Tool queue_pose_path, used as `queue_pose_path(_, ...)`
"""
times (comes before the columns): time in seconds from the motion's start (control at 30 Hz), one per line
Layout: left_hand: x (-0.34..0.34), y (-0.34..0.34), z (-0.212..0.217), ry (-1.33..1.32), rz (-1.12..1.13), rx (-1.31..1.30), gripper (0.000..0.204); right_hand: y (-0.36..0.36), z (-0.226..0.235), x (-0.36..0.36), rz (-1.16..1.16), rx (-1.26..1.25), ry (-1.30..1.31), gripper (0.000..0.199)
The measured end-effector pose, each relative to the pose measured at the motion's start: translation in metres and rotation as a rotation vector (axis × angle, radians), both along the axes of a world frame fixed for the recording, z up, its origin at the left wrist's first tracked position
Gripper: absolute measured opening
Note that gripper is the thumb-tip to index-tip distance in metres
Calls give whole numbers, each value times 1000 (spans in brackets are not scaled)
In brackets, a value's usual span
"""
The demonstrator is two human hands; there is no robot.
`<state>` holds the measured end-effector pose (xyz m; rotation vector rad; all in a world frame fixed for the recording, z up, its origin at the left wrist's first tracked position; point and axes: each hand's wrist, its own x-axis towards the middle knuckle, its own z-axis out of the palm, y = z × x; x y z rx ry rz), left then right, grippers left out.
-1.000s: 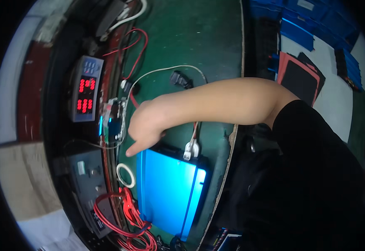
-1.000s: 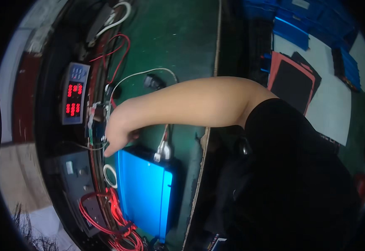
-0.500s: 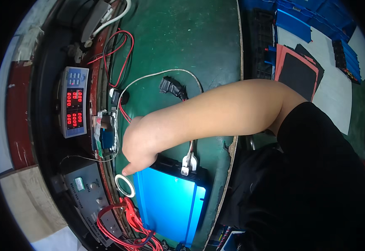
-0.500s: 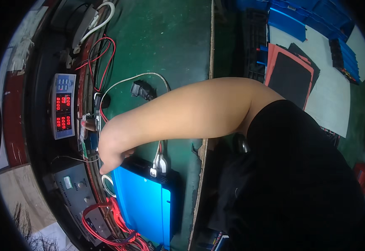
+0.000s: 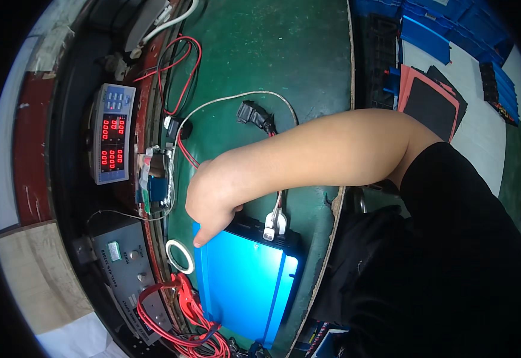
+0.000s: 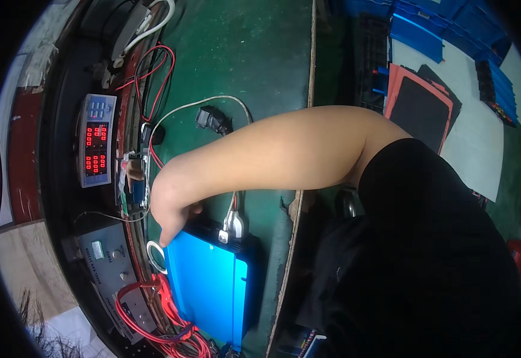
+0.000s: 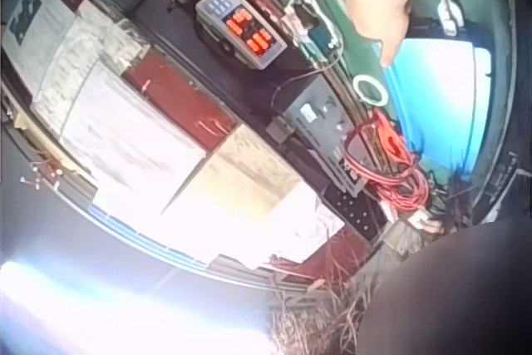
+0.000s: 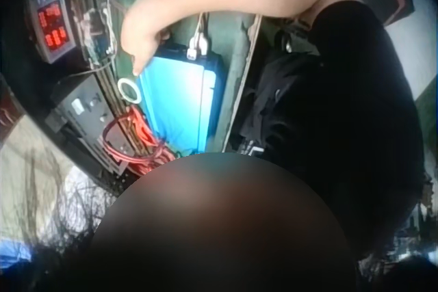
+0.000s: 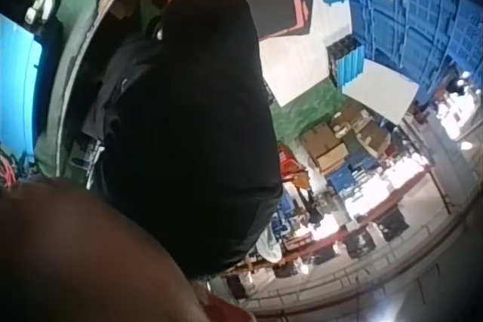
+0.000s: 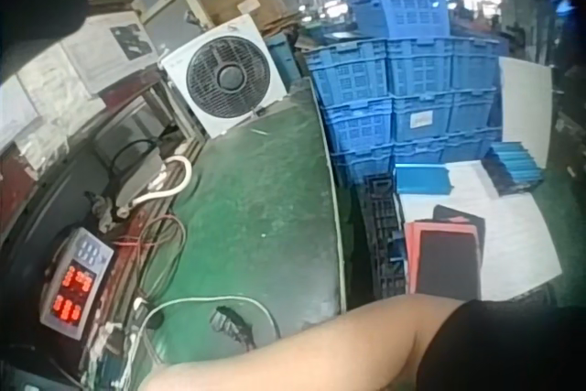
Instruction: Testing electronic equipment by connecting cables to a DC power supply on a workstation.
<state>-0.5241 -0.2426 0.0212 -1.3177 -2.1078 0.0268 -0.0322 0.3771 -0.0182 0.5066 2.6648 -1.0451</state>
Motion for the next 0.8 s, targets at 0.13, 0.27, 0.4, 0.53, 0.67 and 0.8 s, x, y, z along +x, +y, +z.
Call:
queue_pose_path(0.13, -1, -3, 8, 0, 3, -11, 41, -1, -1, 0, 8, 18, 12, 68)
queue_pose_path(0.27, -3, -5, 16, -2, 5, -23, 41, -2, -4, -5, 30, 40, -6, 66)
queue_pose_path(0.4, -5, -4, 20, -8, 1, -30, 42, -2, -4, -5, 23, 35, -2, 65)
queue_pose_path(0.53, -7, -8, 25, -12, 7, -39, 42, -4, -6, -6, 11, 58, 14, 65)
queue_pose_path(0.67, -10, -8, 28, -18, 10, -43, 42, -2, -4, -3, 18, 36, -3, 64)
queue_pose_path(0.8, -12, -4, 31, -25, 12, -46, 43, 3, -6, -2, 16, 44, -2, 64)
